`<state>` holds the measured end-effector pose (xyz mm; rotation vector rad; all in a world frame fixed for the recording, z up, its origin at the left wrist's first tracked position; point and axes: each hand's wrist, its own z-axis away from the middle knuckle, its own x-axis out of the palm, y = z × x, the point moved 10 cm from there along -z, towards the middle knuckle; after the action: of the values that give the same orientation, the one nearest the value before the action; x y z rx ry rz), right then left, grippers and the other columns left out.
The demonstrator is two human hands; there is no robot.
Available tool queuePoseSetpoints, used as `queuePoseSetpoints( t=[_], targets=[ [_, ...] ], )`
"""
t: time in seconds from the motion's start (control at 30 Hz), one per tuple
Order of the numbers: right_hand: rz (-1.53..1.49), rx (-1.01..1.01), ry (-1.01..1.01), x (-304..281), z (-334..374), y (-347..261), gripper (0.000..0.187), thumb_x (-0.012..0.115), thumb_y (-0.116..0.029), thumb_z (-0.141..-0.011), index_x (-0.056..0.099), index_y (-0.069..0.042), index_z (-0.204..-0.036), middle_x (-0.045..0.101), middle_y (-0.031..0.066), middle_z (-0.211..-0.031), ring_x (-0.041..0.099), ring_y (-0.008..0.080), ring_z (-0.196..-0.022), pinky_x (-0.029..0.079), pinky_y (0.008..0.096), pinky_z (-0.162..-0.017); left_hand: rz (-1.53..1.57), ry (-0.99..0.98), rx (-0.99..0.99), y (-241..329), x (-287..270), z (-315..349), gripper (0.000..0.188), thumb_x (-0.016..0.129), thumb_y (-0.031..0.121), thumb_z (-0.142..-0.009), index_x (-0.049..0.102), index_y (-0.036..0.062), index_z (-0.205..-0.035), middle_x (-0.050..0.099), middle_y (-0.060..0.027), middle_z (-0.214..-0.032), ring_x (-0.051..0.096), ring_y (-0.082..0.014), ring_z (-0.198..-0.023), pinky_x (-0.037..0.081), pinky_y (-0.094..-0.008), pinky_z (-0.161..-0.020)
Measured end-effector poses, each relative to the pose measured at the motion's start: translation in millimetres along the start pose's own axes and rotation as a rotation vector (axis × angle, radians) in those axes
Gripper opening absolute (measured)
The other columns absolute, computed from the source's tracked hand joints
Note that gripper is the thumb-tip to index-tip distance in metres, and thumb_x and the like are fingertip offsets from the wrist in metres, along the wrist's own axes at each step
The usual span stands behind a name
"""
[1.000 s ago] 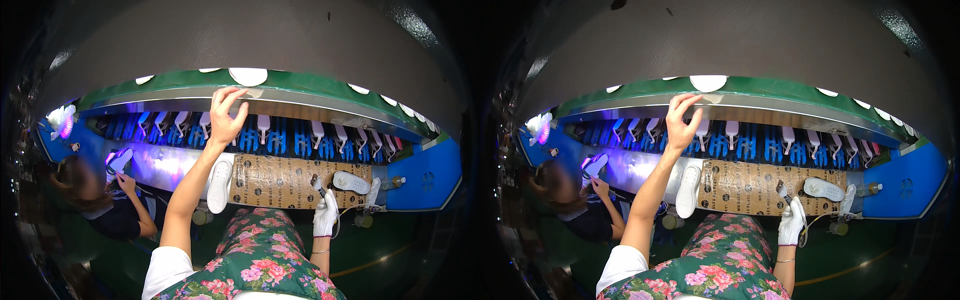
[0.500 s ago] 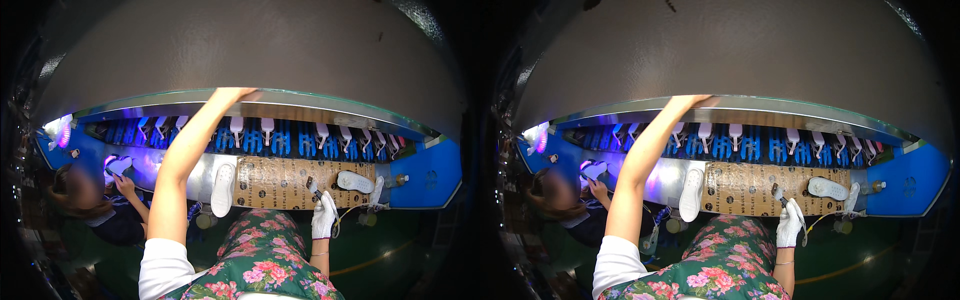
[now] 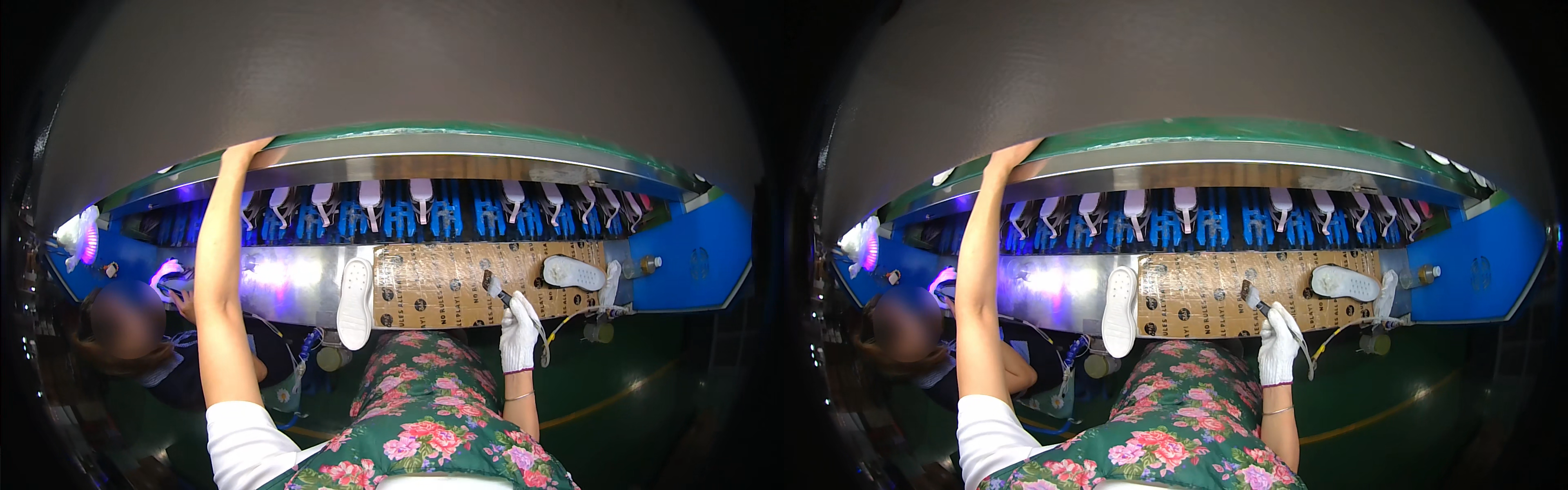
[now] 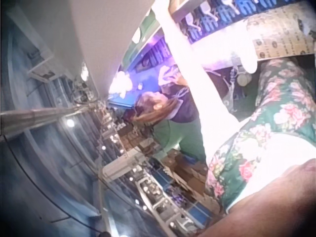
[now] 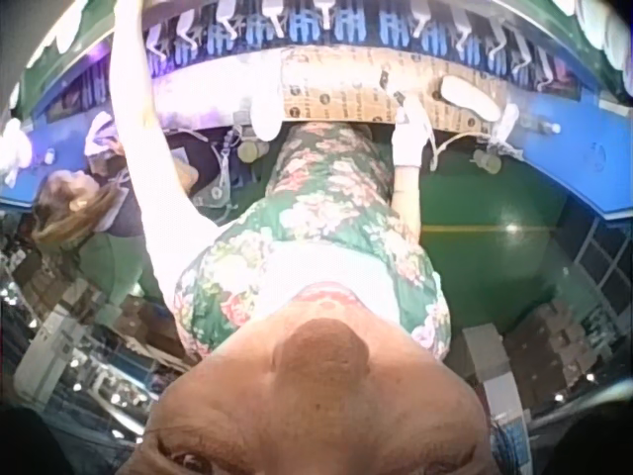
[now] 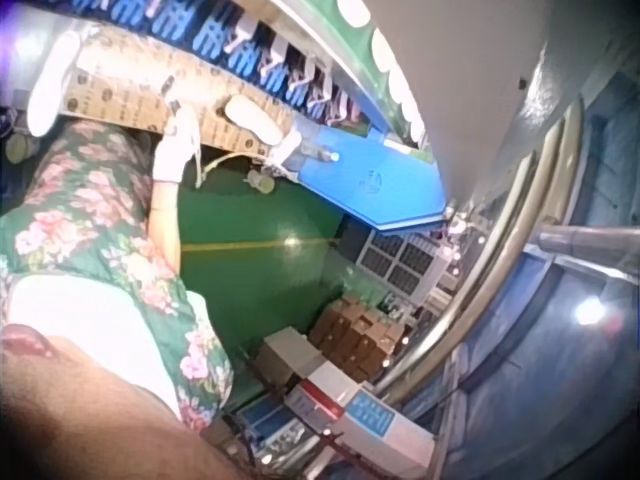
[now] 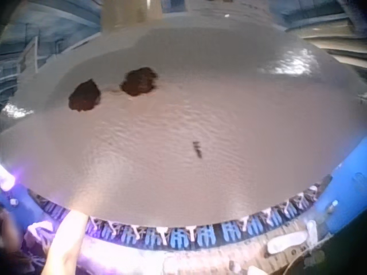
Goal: The person applies liquid to shoe soles using a brush applicator and retrieves shoe components from an overhead conveyor track.
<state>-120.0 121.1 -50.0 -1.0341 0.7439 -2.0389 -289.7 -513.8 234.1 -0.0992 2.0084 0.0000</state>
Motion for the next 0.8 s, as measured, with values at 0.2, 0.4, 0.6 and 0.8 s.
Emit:
queuePoseSetpoints(
  t=[0.2, 0.4, 0.6, 0.8],
  targets=[
    [-0.019, 0.005, 0.065, -19, 5, -6, 0.032, 0.067, -0.003, -0.089, 0.062, 0.004, -0.120, 0.064, 0.0038, -0.090, 0.056, 0.0066, -0.064, 0.043, 0.0159, -0.052, 0.309, -0.438, -0.214, 34, -12, -4, 0.052, 0.067, 0.042, -0.082, 0.063, 0.0165, -0.128, 0.054, -0.0194, -0.138, 0.049, -0.0368, -0.129, 0.035, -0.0418, -0.111],
    [-0.115, 0.007, 0.132, -34, 12, -6, 0.029, 0.068, 0.000, -0.087, 0.065, 0.005, -0.115, 0.063, 0.0040, -0.085, 0.056, 0.0085, -0.064, 0.044, 0.0177, -0.052, 0.321, -0.040, 0.246, 193, -31, -65, 0.077, 0.072, 0.037, -0.084, 0.038, 0.0180, -0.150, 0.050, -0.0228, -0.140, 0.048, -0.0388, -0.130, 0.039, -0.0428, -0.109],
    [-0.096, -0.024, 0.071, -24, 12, -11, 0.027, 0.069, 0.000, -0.087, 0.067, 0.005, -0.113, 0.065, 0.0041, -0.085, 0.058, 0.0085, -0.065, 0.045, 0.0184, -0.053, 0.207, 0.070, 0.289, 275, 6, -98, 0.031, 0.057, 0.018, -0.089, 0.061, 0.0013, -0.114, 0.061, -0.0244, -0.114, 0.056, -0.0404, -0.107, 0.046, -0.0464, -0.095],
    [-0.158, 0.016, 0.081, -28, 16, -8, 0.030, 0.068, 0.001, -0.087, 0.064, 0.007, -0.116, 0.065, 0.0061, -0.085, 0.058, 0.0088, -0.064, 0.045, 0.0178, -0.053, 0.006, -0.074, 0.446, 221, 9, -69, 0.069, 0.060, 0.002, -0.073, 0.054, 0.0329, -0.134, 0.062, -0.0158, -0.108, 0.061, -0.0381, -0.106, 0.052, -0.0473, -0.089]
  ],
)
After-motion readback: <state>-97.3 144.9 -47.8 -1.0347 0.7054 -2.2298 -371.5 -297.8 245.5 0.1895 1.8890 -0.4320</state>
